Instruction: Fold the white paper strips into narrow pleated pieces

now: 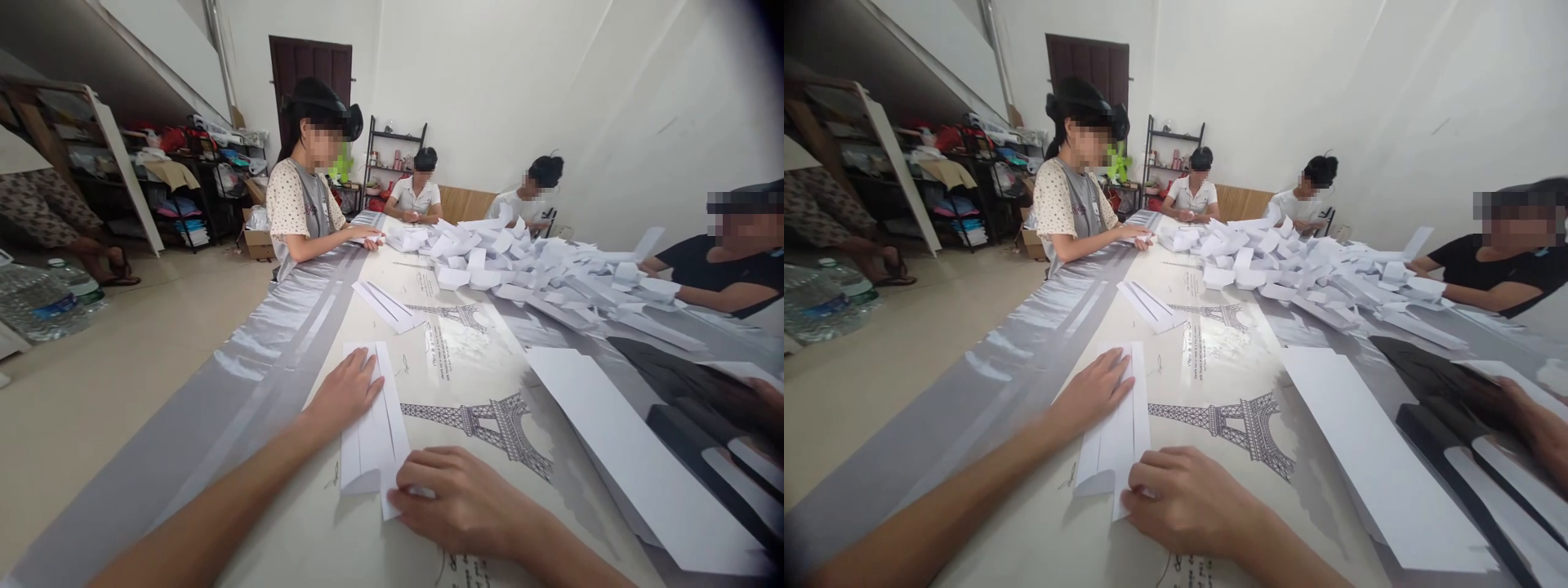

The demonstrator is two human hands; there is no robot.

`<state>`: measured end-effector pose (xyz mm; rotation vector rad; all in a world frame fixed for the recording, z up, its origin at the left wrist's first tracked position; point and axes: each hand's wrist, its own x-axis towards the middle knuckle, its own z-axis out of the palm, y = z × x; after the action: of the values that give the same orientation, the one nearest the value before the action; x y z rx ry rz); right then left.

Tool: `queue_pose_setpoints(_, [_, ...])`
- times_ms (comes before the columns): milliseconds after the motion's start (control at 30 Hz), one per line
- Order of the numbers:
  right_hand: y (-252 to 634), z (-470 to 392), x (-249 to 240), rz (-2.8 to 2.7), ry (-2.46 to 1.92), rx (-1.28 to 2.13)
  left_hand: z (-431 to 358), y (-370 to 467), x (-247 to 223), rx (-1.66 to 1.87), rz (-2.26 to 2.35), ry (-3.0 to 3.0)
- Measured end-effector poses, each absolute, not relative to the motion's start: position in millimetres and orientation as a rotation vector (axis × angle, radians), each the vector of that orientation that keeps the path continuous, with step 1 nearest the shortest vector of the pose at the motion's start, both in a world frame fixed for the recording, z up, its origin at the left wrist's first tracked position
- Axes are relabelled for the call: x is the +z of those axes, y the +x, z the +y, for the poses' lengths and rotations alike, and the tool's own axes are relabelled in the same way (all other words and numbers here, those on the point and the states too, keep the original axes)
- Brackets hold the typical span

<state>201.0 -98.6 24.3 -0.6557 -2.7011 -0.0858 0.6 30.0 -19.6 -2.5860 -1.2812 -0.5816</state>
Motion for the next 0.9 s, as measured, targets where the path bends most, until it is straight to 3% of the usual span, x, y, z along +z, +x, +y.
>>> queue_pose_setpoints(233, [197.6, -95.7, 15.0, -2.526, -0.783, 0.368, 28.2, 0.4, -16.1, -0.562, -1.308, -2.631])
queue_pose_setpoints(500, [197.2, -97.0, 10.1, -2.578, -0.687, 0.066, 29.6, 1.4, -16.9, -0.527, -1.327, -2.634])
queue_pose_setpoints(900, [197.6, -92.3, -1.3, -2.445, -0.687, 0.425, 30.9, 1.0, -19.5, -0.590, -1.335, -2.662])
